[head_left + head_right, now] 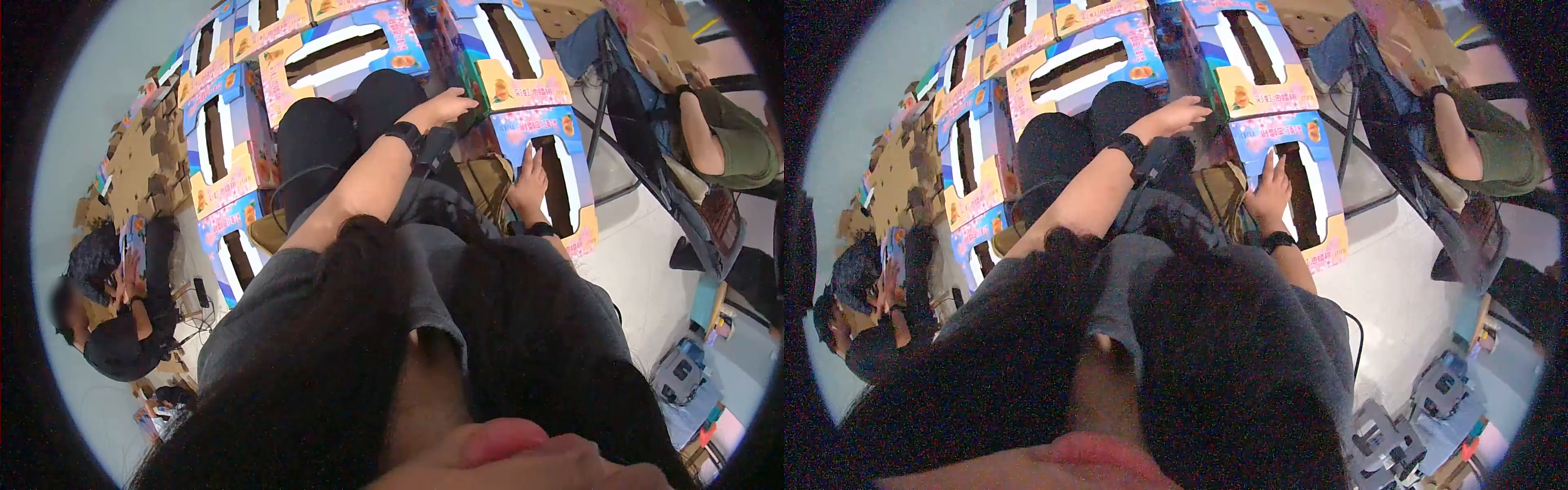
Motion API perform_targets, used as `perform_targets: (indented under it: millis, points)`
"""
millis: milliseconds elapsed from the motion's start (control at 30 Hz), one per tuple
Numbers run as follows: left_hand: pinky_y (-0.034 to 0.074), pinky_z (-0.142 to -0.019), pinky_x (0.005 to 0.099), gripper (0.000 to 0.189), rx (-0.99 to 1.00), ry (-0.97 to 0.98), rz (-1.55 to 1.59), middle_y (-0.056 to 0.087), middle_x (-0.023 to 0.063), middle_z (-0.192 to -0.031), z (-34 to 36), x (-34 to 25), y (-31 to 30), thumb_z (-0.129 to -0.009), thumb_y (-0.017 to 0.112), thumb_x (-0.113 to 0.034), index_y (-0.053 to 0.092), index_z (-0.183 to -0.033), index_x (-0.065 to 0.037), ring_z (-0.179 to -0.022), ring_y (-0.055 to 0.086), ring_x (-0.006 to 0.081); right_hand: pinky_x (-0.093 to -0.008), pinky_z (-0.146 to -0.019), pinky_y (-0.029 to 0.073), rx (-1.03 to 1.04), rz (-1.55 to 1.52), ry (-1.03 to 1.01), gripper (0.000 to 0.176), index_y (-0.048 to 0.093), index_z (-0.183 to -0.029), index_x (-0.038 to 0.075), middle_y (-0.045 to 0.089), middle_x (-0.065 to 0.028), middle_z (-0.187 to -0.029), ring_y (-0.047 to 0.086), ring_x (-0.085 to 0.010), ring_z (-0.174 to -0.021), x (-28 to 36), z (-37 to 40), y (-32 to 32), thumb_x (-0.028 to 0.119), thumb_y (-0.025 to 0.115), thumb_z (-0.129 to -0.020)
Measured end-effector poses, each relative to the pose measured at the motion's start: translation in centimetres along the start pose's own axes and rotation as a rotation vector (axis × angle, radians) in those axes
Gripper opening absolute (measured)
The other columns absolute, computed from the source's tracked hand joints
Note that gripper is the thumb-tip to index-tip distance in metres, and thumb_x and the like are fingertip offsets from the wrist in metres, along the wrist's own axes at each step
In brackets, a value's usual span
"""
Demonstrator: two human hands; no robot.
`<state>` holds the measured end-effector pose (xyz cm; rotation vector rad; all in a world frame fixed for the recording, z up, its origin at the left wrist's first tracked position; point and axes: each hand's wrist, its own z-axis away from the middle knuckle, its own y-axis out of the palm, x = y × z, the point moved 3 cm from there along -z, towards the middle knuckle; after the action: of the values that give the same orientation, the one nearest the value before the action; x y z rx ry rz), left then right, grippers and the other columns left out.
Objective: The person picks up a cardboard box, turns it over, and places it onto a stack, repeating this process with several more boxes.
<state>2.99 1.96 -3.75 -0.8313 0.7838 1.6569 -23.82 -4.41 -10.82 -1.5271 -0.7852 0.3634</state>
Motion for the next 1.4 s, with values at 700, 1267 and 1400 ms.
perform_targets:
  millis: [700,1267,1400]
  points:
    - [0.034,-0.105,0.0396,0.068,-0.197,0.066,0.09,0.045,0.0139,-0.138,-1.5,1.4,-0.2,-0.089,0.057,-0.029,0.025,-0.145,-0.007,-0.127,0.044,0.0262,-0.051,-0.108,0.026,0.163,0.003,-0.076,0.098,0.011,-0.151,0.015,0.015,-0.0284,-0.151,0.029,-0.0469,-0.132,-2.2,-0.5,-0.4,0.051,0.063,-0.076]
    - [0.032,-0.108,0.0496,0.06,0.629,0.161,1.177,0.034,0.0241,-0.144,10.9,2.2,-2.1,-0.093,0.043,-0.03,0.026,-0.147,-0.007,-0.133,0.036,0.0365,-0.0517,-0.105,0.033,0.153,-0.143,-0.036,0.102,0.024,-0.147,0.011,0.037,-0.0278,-0.14,0.035,-0.0415,-0.132,6.2,-26.1,3.1,0.055,0.071,-0.068]
    - [0.029,-0.11,0.0508,0.064,0.697,0.128,1.237,0.029,0.0252,-0.147,10.2,1.5,-2.1,-0.095,0.042,-0.033,0.018,-0.149,-0.009,-0.135,0.032,0.0391,-0.0612,-0.102,0.028,0.31,0.011,0.182,0.108,0.015,-0.15,0.017,0.026,-0.0238,-0.148,0.032,-0.0403,-0.133,10.5,-27.6,3.4,0.055,0.071,-0.067]
